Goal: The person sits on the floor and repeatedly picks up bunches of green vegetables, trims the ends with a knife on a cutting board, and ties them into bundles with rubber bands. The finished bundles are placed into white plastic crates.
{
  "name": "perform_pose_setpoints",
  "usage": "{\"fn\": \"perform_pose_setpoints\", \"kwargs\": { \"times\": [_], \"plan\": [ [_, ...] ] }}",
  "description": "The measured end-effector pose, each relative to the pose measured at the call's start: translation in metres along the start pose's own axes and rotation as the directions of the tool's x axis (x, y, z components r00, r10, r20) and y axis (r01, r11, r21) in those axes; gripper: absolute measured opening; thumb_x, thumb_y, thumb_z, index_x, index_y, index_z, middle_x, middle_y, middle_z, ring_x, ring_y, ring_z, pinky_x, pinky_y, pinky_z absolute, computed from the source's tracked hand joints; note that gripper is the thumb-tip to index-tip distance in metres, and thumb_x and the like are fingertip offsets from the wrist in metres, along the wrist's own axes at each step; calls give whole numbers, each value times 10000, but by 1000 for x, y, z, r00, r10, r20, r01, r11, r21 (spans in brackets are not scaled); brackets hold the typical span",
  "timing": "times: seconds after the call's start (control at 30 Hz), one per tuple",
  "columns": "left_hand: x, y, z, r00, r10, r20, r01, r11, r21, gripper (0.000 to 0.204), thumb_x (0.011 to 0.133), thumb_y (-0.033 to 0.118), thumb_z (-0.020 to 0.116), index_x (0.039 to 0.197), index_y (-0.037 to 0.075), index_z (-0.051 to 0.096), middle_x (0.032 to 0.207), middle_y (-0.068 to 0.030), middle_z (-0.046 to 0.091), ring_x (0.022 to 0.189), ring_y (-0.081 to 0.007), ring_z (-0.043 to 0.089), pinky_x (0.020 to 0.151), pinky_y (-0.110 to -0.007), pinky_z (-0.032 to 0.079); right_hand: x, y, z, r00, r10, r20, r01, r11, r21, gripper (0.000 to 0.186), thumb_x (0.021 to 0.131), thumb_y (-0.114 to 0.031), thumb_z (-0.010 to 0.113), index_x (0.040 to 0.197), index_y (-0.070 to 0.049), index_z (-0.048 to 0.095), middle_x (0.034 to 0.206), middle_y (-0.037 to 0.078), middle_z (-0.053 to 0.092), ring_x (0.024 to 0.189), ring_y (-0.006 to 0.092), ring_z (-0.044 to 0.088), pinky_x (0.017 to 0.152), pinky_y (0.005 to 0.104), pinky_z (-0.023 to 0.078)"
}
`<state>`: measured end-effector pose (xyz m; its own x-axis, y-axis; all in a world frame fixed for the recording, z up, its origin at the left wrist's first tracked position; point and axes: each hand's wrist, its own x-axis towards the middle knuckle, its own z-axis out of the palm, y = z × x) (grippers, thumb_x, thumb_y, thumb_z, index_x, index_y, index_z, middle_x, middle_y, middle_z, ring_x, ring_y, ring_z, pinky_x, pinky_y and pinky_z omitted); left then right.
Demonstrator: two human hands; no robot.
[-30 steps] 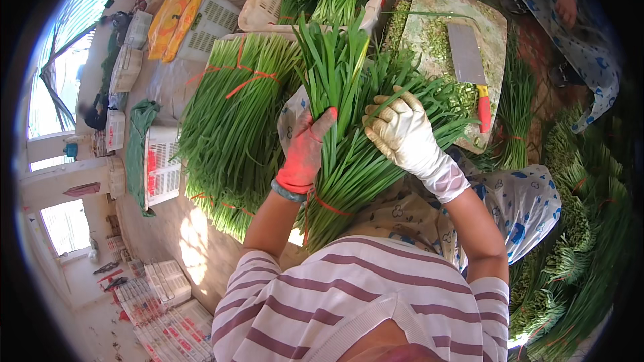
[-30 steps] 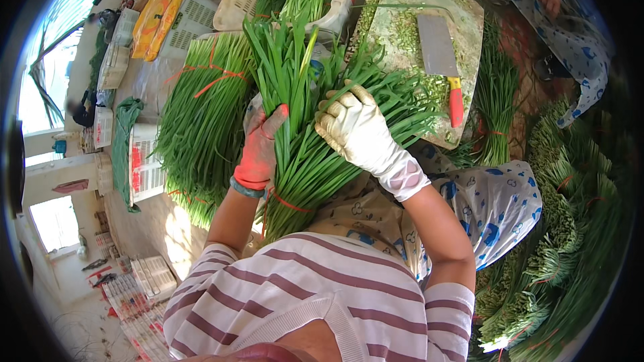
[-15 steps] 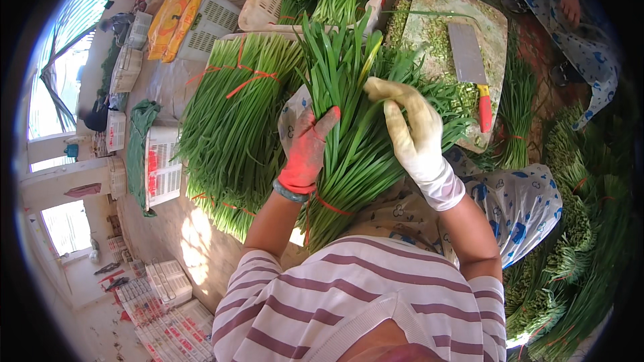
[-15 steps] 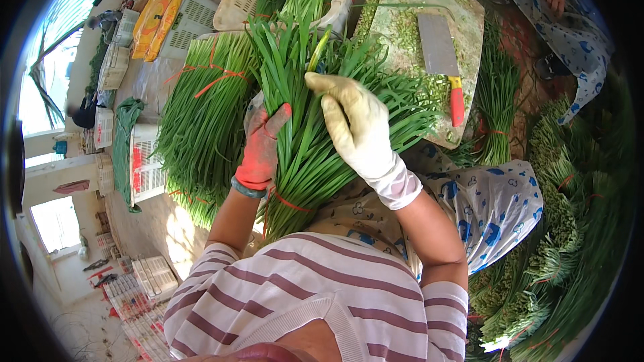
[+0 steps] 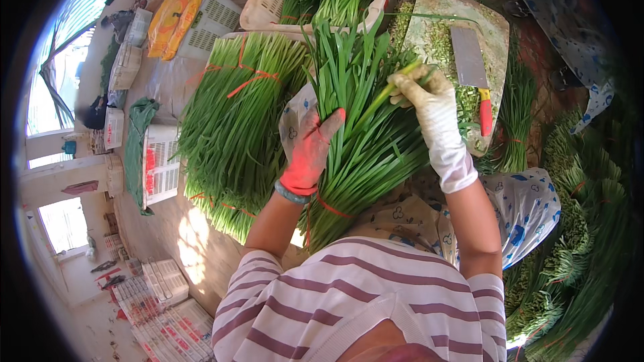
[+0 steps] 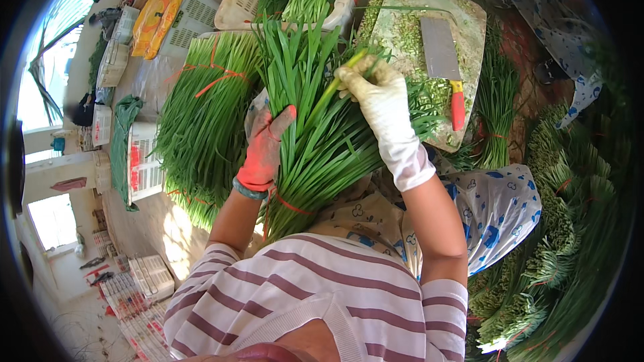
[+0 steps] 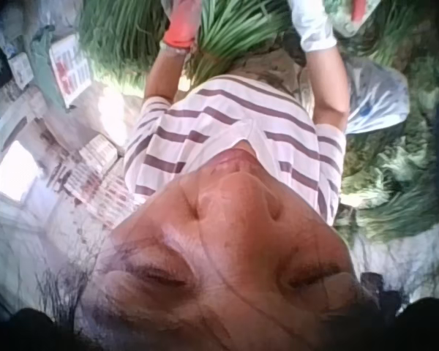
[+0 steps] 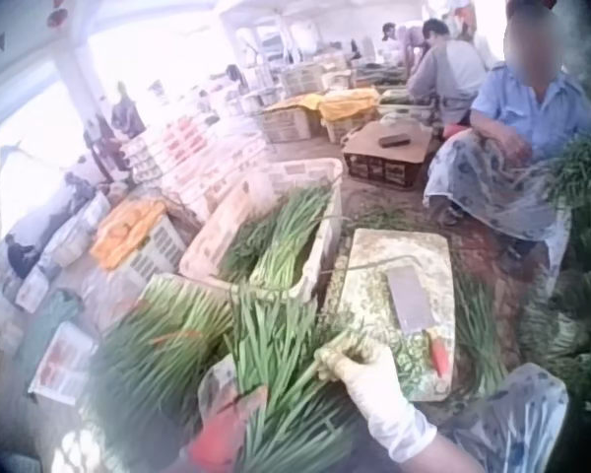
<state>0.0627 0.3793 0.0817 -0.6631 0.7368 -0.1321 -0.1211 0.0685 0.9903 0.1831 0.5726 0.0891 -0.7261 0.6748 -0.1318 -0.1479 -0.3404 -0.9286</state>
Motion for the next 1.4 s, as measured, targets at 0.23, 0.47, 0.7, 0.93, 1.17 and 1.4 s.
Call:
{"fn": "perform_pose_setpoints", "kwargs": {
  "times": [0.23, 0.47, 0.7, 0.93, 1.17, 1.4],
  "plan": [
    [0, 6, 5, 996, 84, -7, -83, 992, 100, 356, 988, 139, 607, 1316, 4, 585, 1221, -57, 661, 1095, -144, 583, 1000, -305, 427, -60, 2, -20, 938, -213, 272, 116, 935, 334, 142, 972, -152, 591, 945, -13, 605, 1025, 198, 709, 954, 266, 694, 890, 372, 554],
    [-3, 13, 18, 994, 103, 24, -105, 990, 94, 328, 978, 126, 614, 1281, 0, 596, 1176, -63, 678, 1042, -150, 591, 967, -314, 445, -45, 0, -6, 911, 217, 352, -167, 972, -167, 445, 945, -345, 693, 1192, 10, 589, 957, 83, 701, 784, 133, 658, 686, 255, 508],
    [-3, 10, 15, 987, 157, 24, -159, 973, 168, 344, 969, 133, 624, 1286, 5, 596, 1162, -83, 687, 1032, -160, 600, 960, -325, 452, -40, 6, 9, 822, -72, 565, 532, 450, -717, 270, 817, -228, 772, 1037, -83, 713, 871, 109, 657, 714, 295, 650, 640, 385, 519],
    [1, 4, 13, 991, 131, -12, -129, 986, 109, 383, 967, 139, 632, 1327, 21, 579, 1211, -64, 675, 1090, -157, 598, 999, -321, 436, -38, 20, 20, 793, -477, 379, 584, 416, -697, 59, 834, -98, 725, 850, -76, 673, 799, 99, 642, 661, 260, 652, 577, 365, 520],
    [-13, 0, -14, 986, 48, -162, -68, 990, -121, 371, 974, 103, 621, 1339, 40, 595, 1242, -30, 659, 1120, -140, 603, 1014, -311, 444, -91, -43, -157, 925, 185, 333, 167, 589, -791, 454, 753, -141, 837, 1162, -2, 697, 985, 133, 729, 845, 258, 721, 788, 351, 564],
    [-5, 4, -5, 997, 11, -79, -18, 996, -92, 442, 949, 129, 665, 1364, 11, 570, 1275, -41, 644, 1129, -138, 587, 1014, -292, 431, -73, 1, -129, 824, 534, 191, -205, 594, -778, 831, 873, -679, 609, 1310, 27, 597, 1162, 207, 702, 1003, 322, 699, 880, 387, 550]
  ]
}}
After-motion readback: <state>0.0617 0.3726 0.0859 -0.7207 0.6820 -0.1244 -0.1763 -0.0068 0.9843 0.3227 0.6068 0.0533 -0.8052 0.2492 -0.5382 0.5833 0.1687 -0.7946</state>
